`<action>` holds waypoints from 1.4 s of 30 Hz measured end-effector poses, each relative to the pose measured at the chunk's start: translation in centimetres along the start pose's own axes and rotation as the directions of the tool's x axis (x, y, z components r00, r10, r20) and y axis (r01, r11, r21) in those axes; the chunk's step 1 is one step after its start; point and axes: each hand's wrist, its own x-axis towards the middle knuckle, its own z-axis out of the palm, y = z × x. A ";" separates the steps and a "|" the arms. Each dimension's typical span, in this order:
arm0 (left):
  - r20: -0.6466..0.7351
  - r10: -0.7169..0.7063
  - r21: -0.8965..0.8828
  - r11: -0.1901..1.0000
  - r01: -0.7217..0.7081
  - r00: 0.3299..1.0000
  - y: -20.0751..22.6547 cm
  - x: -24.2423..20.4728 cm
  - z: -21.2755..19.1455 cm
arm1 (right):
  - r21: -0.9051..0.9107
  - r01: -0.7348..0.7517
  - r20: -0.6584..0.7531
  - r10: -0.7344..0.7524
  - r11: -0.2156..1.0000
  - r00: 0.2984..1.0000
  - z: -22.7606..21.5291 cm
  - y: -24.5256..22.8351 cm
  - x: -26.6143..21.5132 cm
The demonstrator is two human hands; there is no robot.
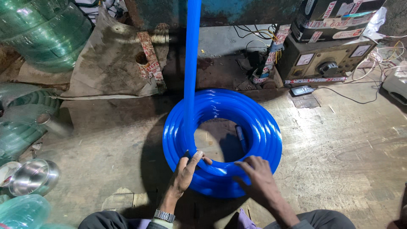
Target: The person coils a long blue plastic pipe into a circular bundle on the floor. They guide the pipe with both hands, forming neat concentric loops and adjusting the coil as it grows.
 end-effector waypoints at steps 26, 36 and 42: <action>-0.075 0.191 0.002 0.982 -0.191 0.979 3.0 4.2 -5.2 | -0.043 0.247 -0.273 -0.249 0.968 0.929 2.4 -5.1 0.4; 0.004 0.255 0.141 0.957 -0.253 0.967 0.5 6.8 -7.3 | -0.092 0.201 -0.244 -0.218 0.975 0.945 3.8 -5.4 0.4; -0.060 0.173 0.122 0.979 -0.165 0.983 -0.6 7.5 -7.6 | -0.103 0.186 -0.252 -0.206 0.977 0.945 3.9 -5.6 0.7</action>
